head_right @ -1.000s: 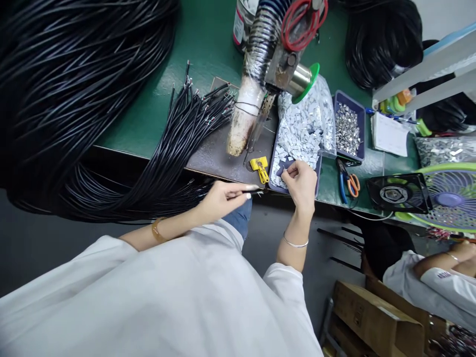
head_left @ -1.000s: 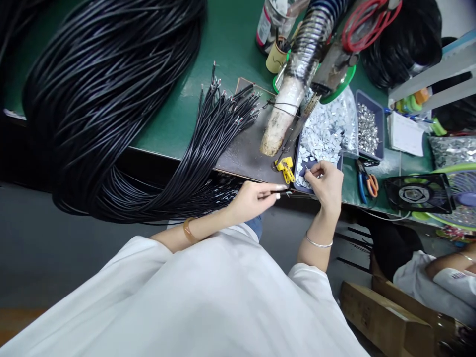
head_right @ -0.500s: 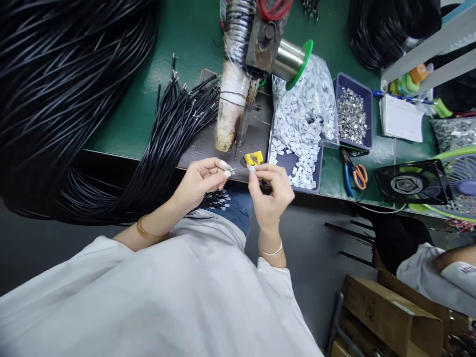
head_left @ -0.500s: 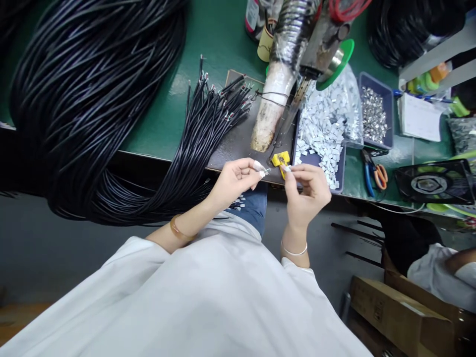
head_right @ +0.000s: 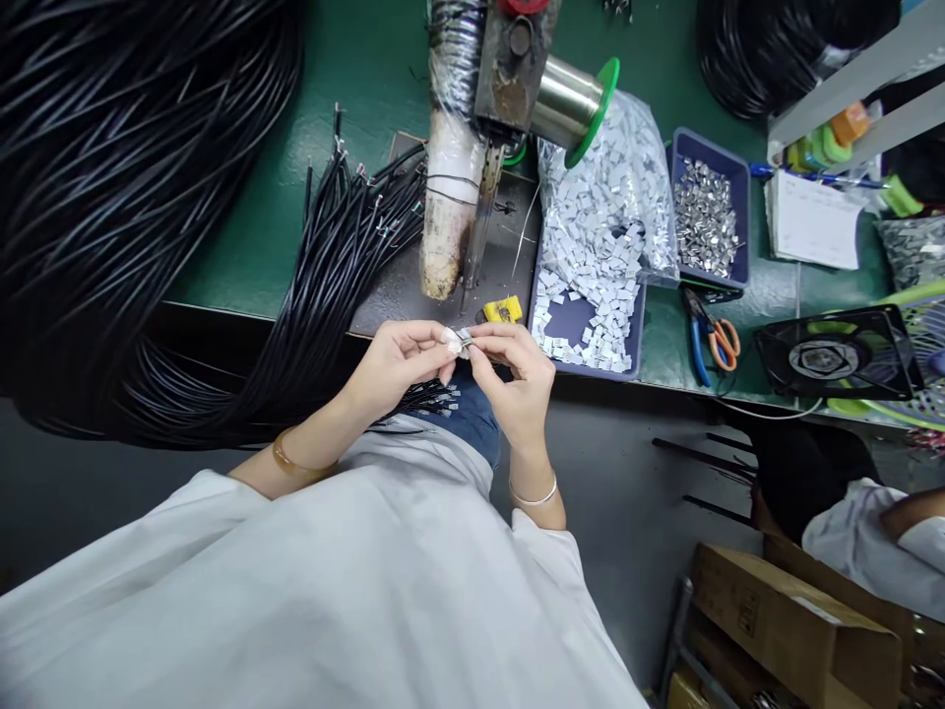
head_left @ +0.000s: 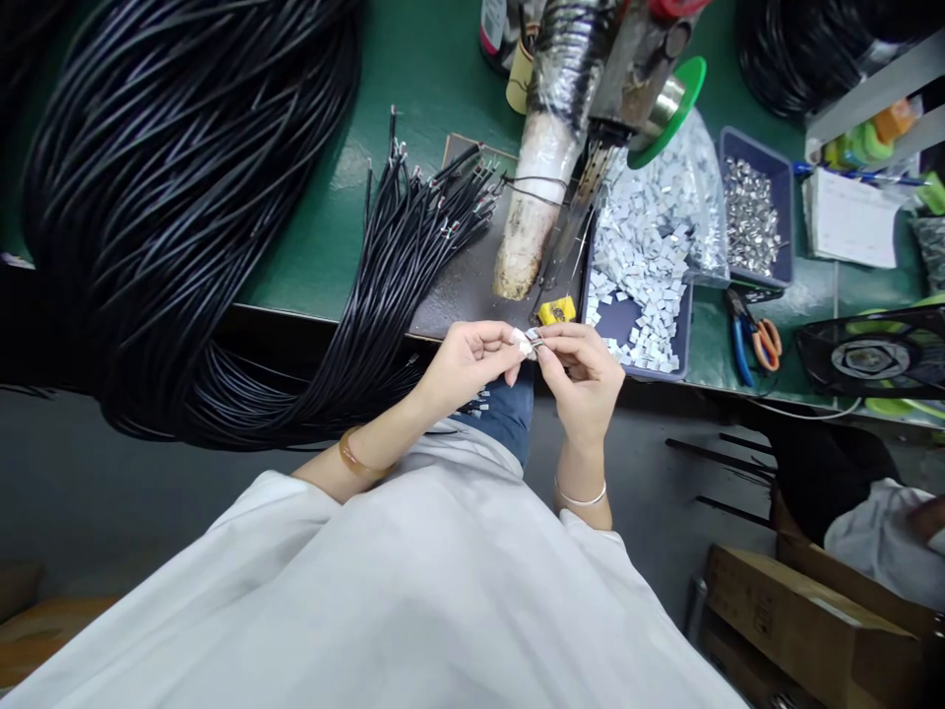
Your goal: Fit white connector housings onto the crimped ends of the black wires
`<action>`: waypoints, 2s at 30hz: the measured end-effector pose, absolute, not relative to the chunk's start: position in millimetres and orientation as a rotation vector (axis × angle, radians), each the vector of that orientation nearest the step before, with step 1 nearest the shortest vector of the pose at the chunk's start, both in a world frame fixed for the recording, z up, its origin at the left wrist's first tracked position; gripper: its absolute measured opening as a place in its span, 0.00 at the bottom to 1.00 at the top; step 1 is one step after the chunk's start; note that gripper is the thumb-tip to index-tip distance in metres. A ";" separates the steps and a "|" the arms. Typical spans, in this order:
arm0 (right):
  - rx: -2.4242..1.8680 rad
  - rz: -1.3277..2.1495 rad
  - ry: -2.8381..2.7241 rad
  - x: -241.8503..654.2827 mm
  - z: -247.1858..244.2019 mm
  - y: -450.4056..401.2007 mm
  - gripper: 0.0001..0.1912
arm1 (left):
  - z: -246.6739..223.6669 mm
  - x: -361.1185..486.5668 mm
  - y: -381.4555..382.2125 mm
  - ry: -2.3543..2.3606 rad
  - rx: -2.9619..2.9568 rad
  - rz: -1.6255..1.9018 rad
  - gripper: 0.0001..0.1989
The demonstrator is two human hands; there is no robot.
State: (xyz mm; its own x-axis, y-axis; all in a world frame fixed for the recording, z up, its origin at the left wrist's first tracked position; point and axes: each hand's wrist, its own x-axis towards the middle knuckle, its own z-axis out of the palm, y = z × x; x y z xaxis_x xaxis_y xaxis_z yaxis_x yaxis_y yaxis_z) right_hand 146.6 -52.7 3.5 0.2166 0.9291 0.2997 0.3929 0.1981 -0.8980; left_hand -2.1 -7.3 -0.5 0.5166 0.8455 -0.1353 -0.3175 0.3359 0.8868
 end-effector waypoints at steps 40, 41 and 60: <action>-1.171 1.134 -1.335 176.9 -2.5 -49.9 0.06 | -10.2 -18.3 1.4 0.466 0.851 0.475 0.16; -1.213 1.023 -1.313 175.5 -0.8 -50.6 0.07 | -9.2 -17.2 0.9 0.505 0.834 0.538 0.15; -1.361 0.594 -1.329 148.5 1.9 -55.7 0.04 | -6.5 0.4 -6.6 0.720 0.965 0.845 0.08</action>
